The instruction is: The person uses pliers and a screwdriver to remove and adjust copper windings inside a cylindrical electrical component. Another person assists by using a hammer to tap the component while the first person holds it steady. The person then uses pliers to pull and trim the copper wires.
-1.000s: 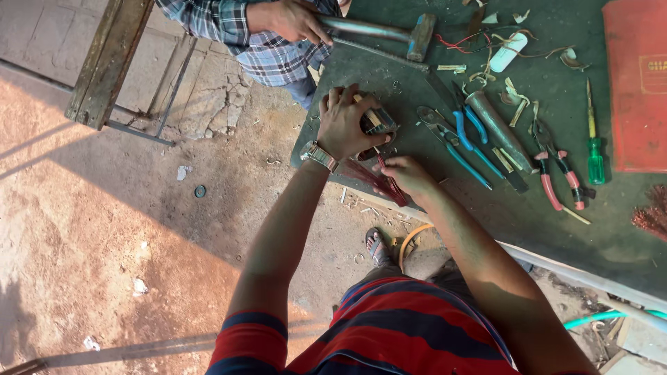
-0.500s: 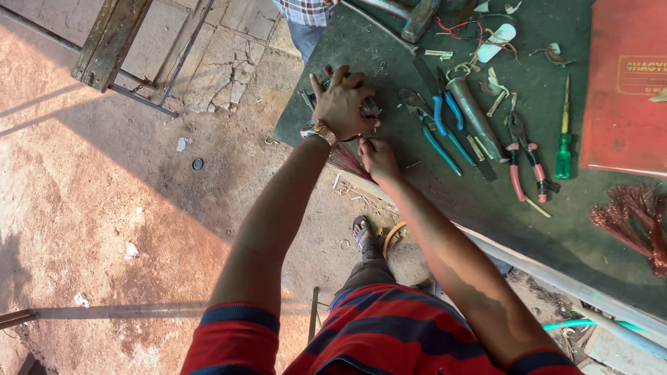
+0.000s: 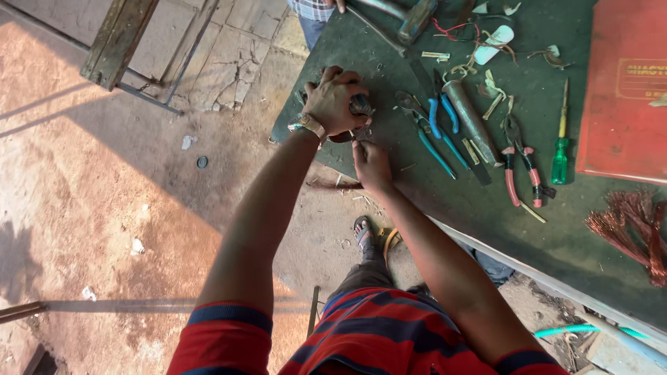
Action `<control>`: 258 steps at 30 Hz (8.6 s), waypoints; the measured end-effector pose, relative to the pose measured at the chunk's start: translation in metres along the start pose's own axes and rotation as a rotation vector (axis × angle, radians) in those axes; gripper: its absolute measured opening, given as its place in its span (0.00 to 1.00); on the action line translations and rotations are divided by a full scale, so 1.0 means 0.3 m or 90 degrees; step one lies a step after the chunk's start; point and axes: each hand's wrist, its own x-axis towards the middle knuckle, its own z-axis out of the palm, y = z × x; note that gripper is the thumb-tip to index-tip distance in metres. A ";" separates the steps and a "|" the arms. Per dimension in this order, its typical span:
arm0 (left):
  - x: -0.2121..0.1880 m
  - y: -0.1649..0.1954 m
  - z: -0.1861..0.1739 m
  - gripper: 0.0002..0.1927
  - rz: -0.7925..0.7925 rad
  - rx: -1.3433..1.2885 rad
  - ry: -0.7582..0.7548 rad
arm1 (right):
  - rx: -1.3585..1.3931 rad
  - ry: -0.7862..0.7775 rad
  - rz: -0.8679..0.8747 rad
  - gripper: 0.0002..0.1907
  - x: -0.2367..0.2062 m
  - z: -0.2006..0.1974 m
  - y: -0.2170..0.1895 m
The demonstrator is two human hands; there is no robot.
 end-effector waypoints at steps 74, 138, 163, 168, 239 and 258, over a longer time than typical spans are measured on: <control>-0.670 -0.069 0.273 0.40 0.013 -0.336 -0.090 | -0.004 -0.212 0.271 0.12 -0.100 -0.010 0.238; 0.177 -0.345 -0.013 0.41 0.085 -0.129 -0.074 | -0.209 -0.064 0.268 0.16 -0.017 -0.016 -0.007; 0.216 -0.343 0.025 0.43 0.027 -0.132 -0.096 | -1.010 0.045 -0.052 0.27 0.071 0.032 -0.052; 0.207 -0.326 0.046 0.43 0.022 -0.119 -0.068 | -1.096 0.018 -0.044 0.27 0.075 0.042 -0.081; 0.181 -0.493 0.198 0.28 0.233 -0.233 0.077 | -0.334 -0.285 0.385 0.13 0.219 -0.098 0.080; 0.155 -0.499 0.239 0.30 0.217 -0.270 0.132 | -0.419 -0.244 0.385 0.13 0.228 -0.052 0.077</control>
